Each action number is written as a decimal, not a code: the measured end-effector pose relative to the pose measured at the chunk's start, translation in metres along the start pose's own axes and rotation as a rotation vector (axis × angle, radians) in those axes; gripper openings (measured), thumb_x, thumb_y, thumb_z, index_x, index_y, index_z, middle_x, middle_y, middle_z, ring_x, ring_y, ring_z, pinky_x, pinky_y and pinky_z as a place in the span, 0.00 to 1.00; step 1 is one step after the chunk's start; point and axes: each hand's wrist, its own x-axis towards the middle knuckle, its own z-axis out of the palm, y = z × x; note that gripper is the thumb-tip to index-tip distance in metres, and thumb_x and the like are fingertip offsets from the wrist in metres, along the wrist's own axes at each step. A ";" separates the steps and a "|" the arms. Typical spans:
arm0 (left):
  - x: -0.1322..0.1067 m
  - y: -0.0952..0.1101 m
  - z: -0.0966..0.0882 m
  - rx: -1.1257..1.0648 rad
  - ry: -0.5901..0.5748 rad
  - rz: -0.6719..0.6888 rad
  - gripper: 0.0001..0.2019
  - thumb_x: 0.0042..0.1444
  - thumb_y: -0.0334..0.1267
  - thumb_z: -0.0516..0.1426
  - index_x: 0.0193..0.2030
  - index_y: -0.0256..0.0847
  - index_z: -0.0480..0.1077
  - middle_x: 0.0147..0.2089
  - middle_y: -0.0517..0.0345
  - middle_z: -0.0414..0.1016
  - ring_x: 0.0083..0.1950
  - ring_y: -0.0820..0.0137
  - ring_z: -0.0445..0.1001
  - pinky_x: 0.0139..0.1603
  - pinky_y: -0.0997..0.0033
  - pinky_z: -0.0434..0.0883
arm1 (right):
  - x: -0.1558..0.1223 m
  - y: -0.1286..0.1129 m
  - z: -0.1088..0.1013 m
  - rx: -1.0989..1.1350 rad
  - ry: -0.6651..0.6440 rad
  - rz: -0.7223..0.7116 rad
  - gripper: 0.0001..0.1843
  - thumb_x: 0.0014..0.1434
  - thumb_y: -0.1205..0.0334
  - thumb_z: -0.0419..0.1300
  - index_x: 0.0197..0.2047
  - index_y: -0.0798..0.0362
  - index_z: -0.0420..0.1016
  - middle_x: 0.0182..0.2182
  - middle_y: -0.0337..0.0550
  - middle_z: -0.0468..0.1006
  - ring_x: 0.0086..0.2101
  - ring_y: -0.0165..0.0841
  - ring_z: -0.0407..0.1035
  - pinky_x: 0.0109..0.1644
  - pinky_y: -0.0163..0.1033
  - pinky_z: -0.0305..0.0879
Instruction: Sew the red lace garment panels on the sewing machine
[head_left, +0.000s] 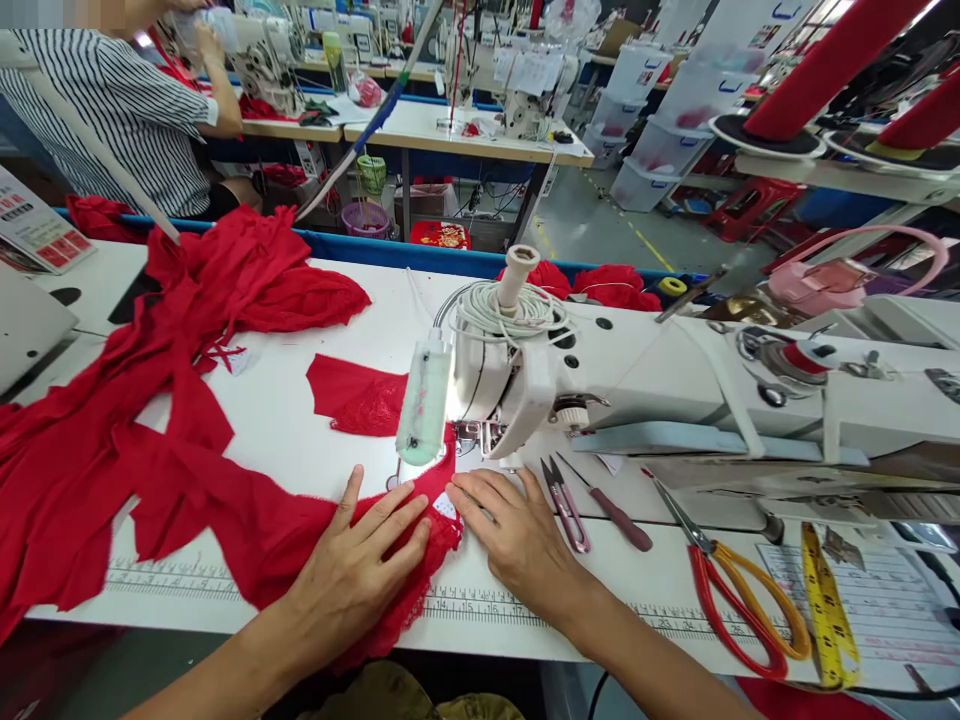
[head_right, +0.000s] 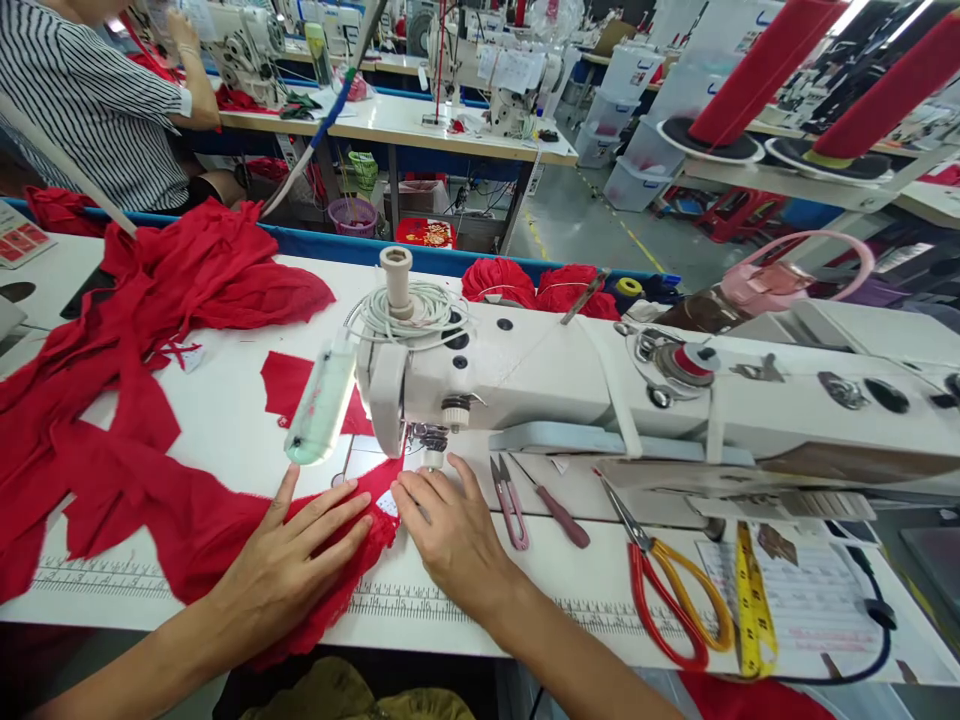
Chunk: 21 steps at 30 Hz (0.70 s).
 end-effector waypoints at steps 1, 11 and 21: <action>-0.001 0.000 0.001 0.007 0.014 0.008 0.14 0.68 0.29 0.49 0.50 0.38 0.76 0.58 0.50 0.77 0.65 0.58 0.70 0.75 0.37 0.35 | 0.001 0.000 -0.001 -0.004 -0.002 -0.006 0.21 0.63 0.80 0.51 0.54 0.55 0.75 0.50 0.48 0.80 0.50 0.38 0.69 0.65 0.53 0.50; 0.000 0.004 0.002 -0.006 0.069 -0.050 0.13 0.68 0.32 0.54 0.55 0.36 0.74 0.47 0.53 0.82 0.54 0.59 0.76 0.73 0.29 0.32 | 0.000 -0.001 0.005 -0.017 0.061 -0.009 0.20 0.65 0.79 0.48 0.52 0.56 0.76 0.49 0.48 0.81 0.48 0.37 0.70 0.66 0.55 0.50; 0.014 0.006 -0.015 -0.036 0.031 -0.094 0.13 0.69 0.32 0.49 0.51 0.40 0.75 0.46 0.55 0.80 0.54 0.59 0.74 0.73 0.32 0.37 | -0.003 -0.003 0.009 -0.009 0.091 0.013 0.20 0.64 0.78 0.51 0.53 0.54 0.76 0.48 0.46 0.81 0.49 0.36 0.71 0.68 0.56 0.49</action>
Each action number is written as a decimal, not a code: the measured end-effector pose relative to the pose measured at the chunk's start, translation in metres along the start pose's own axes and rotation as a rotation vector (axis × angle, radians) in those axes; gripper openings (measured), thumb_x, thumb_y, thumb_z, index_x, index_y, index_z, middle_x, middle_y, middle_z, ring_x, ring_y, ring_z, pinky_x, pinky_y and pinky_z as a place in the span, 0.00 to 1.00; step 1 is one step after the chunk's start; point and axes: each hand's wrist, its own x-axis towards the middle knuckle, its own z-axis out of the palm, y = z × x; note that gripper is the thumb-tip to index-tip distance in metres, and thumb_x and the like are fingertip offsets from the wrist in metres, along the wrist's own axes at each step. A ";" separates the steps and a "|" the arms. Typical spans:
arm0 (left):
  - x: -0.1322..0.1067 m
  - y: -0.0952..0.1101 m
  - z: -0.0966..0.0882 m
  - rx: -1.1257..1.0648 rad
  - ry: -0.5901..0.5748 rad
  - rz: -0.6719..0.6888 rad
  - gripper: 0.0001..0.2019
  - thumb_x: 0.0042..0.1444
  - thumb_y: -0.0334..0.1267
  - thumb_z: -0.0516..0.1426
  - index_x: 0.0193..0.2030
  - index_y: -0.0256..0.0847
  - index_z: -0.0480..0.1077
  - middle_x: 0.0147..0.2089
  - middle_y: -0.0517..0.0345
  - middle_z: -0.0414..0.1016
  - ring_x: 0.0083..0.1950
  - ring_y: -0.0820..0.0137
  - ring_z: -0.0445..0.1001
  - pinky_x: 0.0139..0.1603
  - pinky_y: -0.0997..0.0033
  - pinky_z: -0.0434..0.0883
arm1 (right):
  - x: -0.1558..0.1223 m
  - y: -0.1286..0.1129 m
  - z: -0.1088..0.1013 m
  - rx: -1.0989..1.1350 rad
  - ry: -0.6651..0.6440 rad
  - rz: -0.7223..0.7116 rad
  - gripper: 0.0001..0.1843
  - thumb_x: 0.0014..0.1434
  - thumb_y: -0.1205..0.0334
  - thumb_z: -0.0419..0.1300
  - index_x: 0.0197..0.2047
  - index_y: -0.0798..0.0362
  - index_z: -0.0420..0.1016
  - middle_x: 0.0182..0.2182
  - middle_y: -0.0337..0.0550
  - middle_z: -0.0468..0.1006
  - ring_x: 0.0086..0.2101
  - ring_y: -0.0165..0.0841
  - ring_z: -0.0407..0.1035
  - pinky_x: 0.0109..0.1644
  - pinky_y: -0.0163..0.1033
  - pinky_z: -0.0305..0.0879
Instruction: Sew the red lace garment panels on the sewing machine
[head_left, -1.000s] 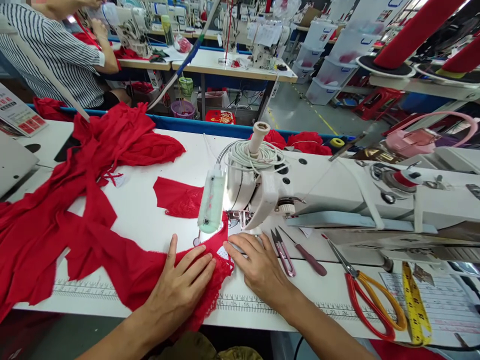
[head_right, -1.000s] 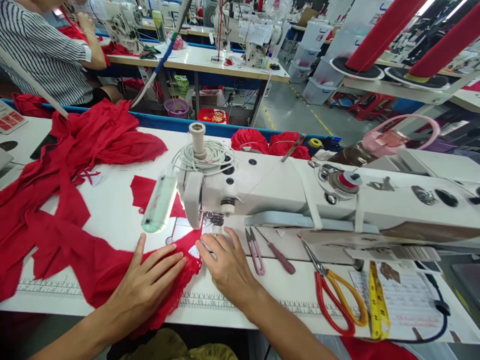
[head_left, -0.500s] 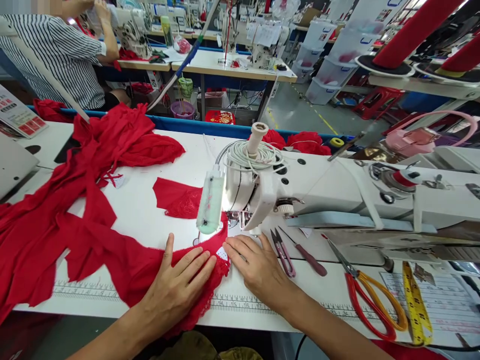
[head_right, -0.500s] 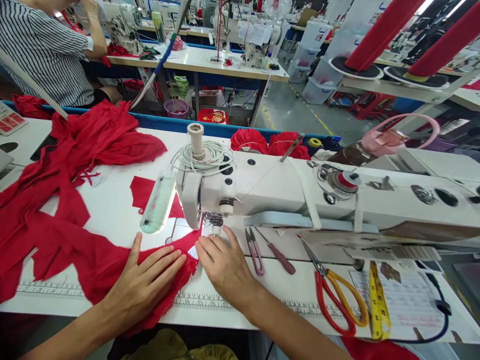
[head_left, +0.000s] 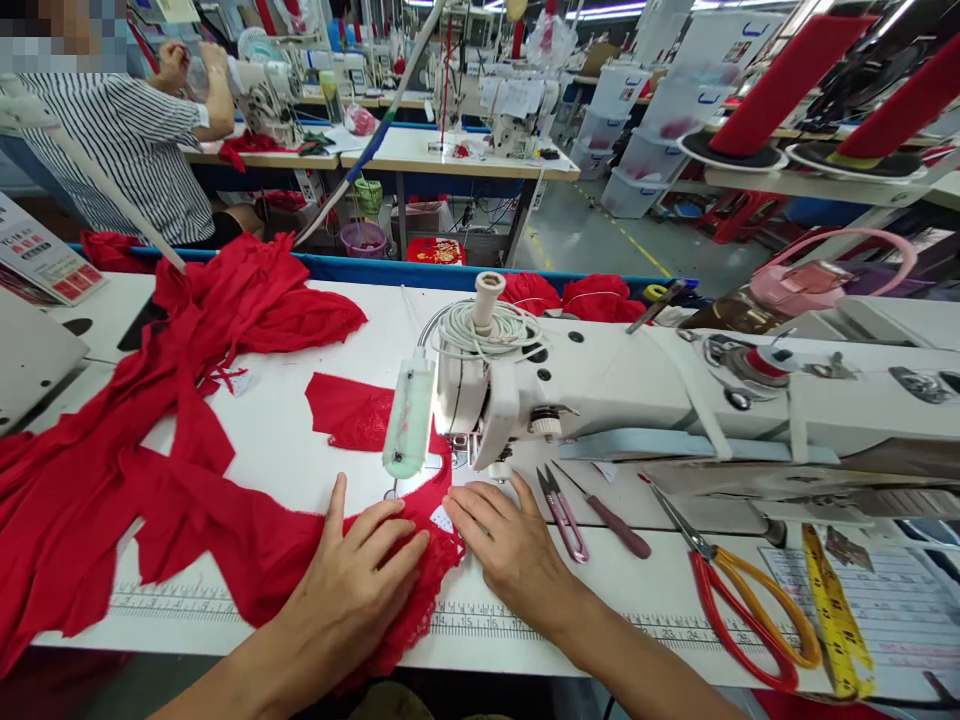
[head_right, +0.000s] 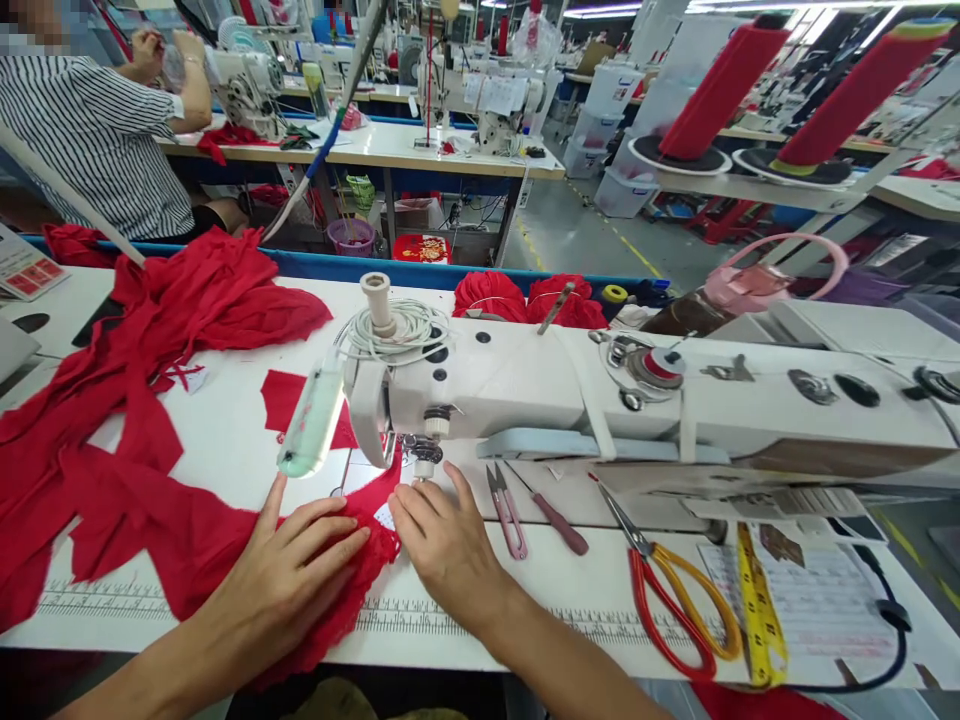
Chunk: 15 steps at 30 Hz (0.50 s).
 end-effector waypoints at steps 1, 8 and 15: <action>0.008 -0.001 -0.005 0.003 -0.007 -0.015 0.13 0.69 0.32 0.49 0.50 0.40 0.75 0.46 0.54 0.80 0.54 0.60 0.74 0.73 0.33 0.42 | 0.000 0.000 0.000 0.003 -0.001 0.002 0.20 0.64 0.78 0.51 0.53 0.54 0.76 0.48 0.46 0.81 0.49 0.36 0.70 0.68 0.56 0.49; 0.083 -0.049 -0.017 0.197 0.136 -0.048 0.12 0.65 0.29 0.51 0.31 0.38 0.73 0.33 0.55 0.74 0.42 0.64 0.73 0.58 0.52 0.71 | -0.001 0.000 0.001 0.023 0.007 -0.001 0.22 0.62 0.81 0.50 0.53 0.55 0.74 0.48 0.46 0.80 0.48 0.35 0.69 0.68 0.55 0.47; 0.118 -0.086 -0.018 0.264 0.008 0.138 0.27 0.67 0.37 0.36 0.24 0.32 0.68 0.28 0.69 0.69 0.38 0.77 0.75 0.52 0.63 0.73 | 0.000 0.000 0.001 0.026 0.030 -0.002 0.24 0.61 0.82 0.48 0.53 0.54 0.74 0.46 0.46 0.80 0.46 0.35 0.69 0.68 0.54 0.48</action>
